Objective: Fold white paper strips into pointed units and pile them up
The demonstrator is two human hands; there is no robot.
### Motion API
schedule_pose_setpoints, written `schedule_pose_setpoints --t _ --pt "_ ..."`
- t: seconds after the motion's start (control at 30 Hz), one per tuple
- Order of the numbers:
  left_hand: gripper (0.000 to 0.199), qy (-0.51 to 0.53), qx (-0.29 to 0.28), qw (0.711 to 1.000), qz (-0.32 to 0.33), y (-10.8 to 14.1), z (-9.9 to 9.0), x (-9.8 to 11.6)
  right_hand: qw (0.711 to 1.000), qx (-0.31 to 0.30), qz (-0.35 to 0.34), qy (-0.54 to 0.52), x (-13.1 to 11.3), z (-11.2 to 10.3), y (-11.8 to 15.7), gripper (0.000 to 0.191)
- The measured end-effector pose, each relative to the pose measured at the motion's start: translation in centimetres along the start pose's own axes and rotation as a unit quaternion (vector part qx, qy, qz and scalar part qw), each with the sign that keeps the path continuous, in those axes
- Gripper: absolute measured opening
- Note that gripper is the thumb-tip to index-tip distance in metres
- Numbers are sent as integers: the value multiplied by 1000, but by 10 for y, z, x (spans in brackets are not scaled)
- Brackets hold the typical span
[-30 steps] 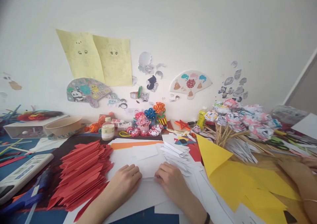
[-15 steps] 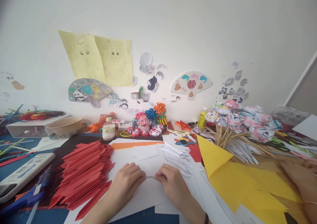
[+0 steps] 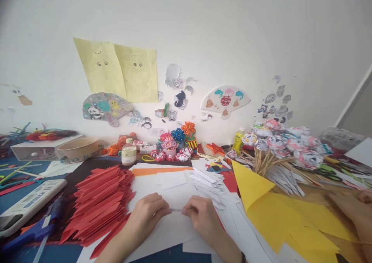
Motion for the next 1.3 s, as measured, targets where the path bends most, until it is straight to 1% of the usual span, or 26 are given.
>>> schedule_pose_setpoints --t 0.17,0.27,0.33,0.43,0.53,0.73,0.97,1.07,1.17,1.3 --pt "19 2 3 1000 -12 2 1 -4 1000 -5 -15 -5 -8 -2 -1 16" --pt "21 8 5 1000 0 2 1 1 999 -21 -29 -21 -14 0 -2 9" --pt "21 14 1 1000 17 2 1 7 998 -36 -32 -34 -15 4 -2 9" --pt "17 30 -4 999 36 2 0 14 998 -40 -31 -37 -12 6 -1 15" --pt "16 40 -3 998 38 1 -3 16 998 -45 -39 -34 -13 7 0 17" --pt "17 38 -15 998 47 1 -3 20 996 -58 -52 -40 -22 6 1 14" --pt "9 54 -2 998 41 0 -5 24 996 -75 -47 -31 -27 11 0 12" --pt "11 44 -2 998 37 0 -5 24 997 -69 -39 -20 -23 11 -1 10" --pt "11 48 8 999 22 0 -8 19 998 -49 -28 -10 -17 8 -2 11" --pt "8 65 20 998 8 0 -9 14 999 -38 -33 -18 -15 5 -2 15"
Point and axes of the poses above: each hand's wrist, its own y-axis away from the middle knuckle, its own z-axis out of the palm, x = y × z, the point moved 9 cm from there along -y, towards the middle knuckle
